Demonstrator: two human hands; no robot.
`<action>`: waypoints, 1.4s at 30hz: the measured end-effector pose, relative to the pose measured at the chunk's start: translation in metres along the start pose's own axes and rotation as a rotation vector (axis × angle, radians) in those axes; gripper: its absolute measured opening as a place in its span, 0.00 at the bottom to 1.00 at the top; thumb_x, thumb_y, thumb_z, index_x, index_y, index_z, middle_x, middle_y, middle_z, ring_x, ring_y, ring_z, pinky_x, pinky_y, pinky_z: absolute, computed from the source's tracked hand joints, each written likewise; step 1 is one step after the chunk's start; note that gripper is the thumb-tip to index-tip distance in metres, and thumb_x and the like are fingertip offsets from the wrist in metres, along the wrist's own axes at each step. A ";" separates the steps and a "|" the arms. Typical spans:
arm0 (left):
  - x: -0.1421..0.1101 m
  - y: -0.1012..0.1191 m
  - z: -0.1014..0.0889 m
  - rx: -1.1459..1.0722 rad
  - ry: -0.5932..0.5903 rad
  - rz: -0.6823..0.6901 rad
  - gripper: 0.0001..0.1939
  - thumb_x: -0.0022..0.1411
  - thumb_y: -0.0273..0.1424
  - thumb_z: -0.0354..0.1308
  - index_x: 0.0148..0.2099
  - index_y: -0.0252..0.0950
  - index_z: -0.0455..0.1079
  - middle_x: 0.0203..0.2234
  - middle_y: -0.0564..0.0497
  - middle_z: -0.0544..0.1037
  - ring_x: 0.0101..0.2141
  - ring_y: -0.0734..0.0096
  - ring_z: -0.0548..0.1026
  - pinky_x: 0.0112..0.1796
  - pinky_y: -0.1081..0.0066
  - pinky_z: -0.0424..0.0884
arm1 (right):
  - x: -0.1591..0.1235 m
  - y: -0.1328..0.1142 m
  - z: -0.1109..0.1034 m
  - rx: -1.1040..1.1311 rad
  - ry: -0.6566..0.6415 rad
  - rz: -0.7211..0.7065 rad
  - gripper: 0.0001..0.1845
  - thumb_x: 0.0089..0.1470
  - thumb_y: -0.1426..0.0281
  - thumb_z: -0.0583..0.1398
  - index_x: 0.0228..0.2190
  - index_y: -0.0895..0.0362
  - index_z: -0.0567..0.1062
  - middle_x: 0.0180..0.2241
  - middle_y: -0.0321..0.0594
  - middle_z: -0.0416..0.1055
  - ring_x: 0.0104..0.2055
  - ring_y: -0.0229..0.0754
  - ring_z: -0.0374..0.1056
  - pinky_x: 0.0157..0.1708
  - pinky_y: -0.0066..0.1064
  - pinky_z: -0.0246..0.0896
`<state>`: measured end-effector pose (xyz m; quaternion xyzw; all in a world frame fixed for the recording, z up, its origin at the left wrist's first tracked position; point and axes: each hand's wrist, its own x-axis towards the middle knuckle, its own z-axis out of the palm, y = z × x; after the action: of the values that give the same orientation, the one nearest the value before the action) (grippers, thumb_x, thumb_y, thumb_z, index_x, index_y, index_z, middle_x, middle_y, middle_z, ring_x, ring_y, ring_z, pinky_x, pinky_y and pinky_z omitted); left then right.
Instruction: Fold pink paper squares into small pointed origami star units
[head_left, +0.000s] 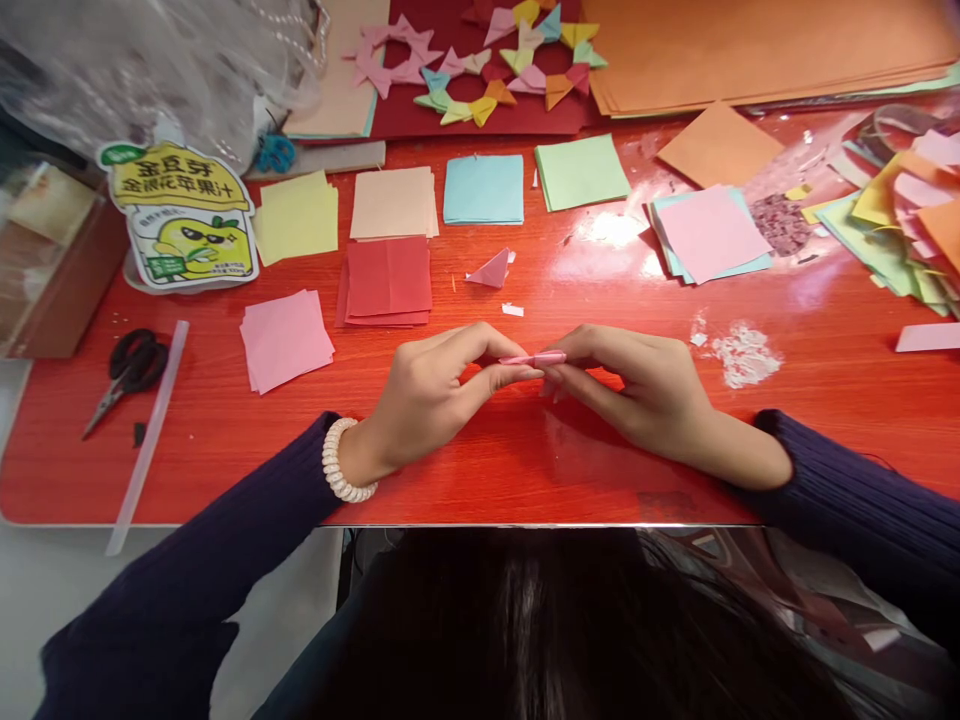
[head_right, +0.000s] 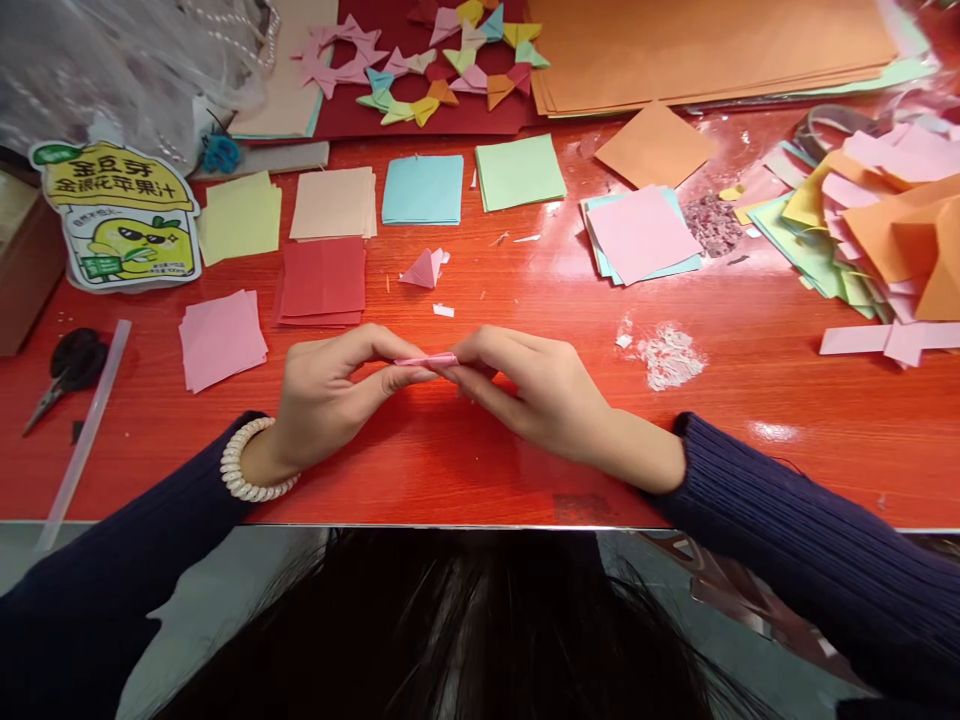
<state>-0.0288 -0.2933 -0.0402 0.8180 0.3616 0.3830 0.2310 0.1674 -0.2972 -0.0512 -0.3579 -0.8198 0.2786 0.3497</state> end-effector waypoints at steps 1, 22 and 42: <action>0.000 0.000 0.000 -0.014 -0.004 -0.018 0.04 0.57 0.29 0.59 0.33 0.33 0.70 0.25 0.55 0.77 0.25 0.83 0.73 0.26 0.82 0.68 | 0.000 0.000 0.000 -0.010 0.001 -0.014 0.05 0.58 0.73 0.55 0.34 0.56 0.71 0.27 0.37 0.71 0.28 0.35 0.68 0.28 0.26 0.62; 0.000 -0.005 0.004 0.149 -0.009 0.226 0.08 0.58 0.29 0.58 0.40 0.34 0.66 0.31 0.51 0.74 0.35 0.71 0.72 0.36 0.68 0.72 | 0.001 0.001 -0.001 -0.032 -0.039 -0.050 0.06 0.57 0.74 0.54 0.33 0.53 0.70 0.32 0.38 0.72 0.33 0.38 0.69 0.32 0.30 0.64; -0.001 -0.003 0.004 0.125 -0.062 0.211 0.02 0.59 0.27 0.56 0.33 0.37 0.66 0.26 0.52 0.71 0.28 0.73 0.68 0.31 0.70 0.68 | 0.001 -0.001 0.004 -0.050 -0.071 -0.073 0.05 0.55 0.78 0.55 0.31 0.57 0.68 0.29 0.38 0.68 0.29 0.35 0.66 0.29 0.25 0.62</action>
<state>-0.0276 -0.2922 -0.0447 0.8758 0.2891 0.3567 0.1492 0.1633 -0.2976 -0.0520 -0.3264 -0.8509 0.2576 0.3211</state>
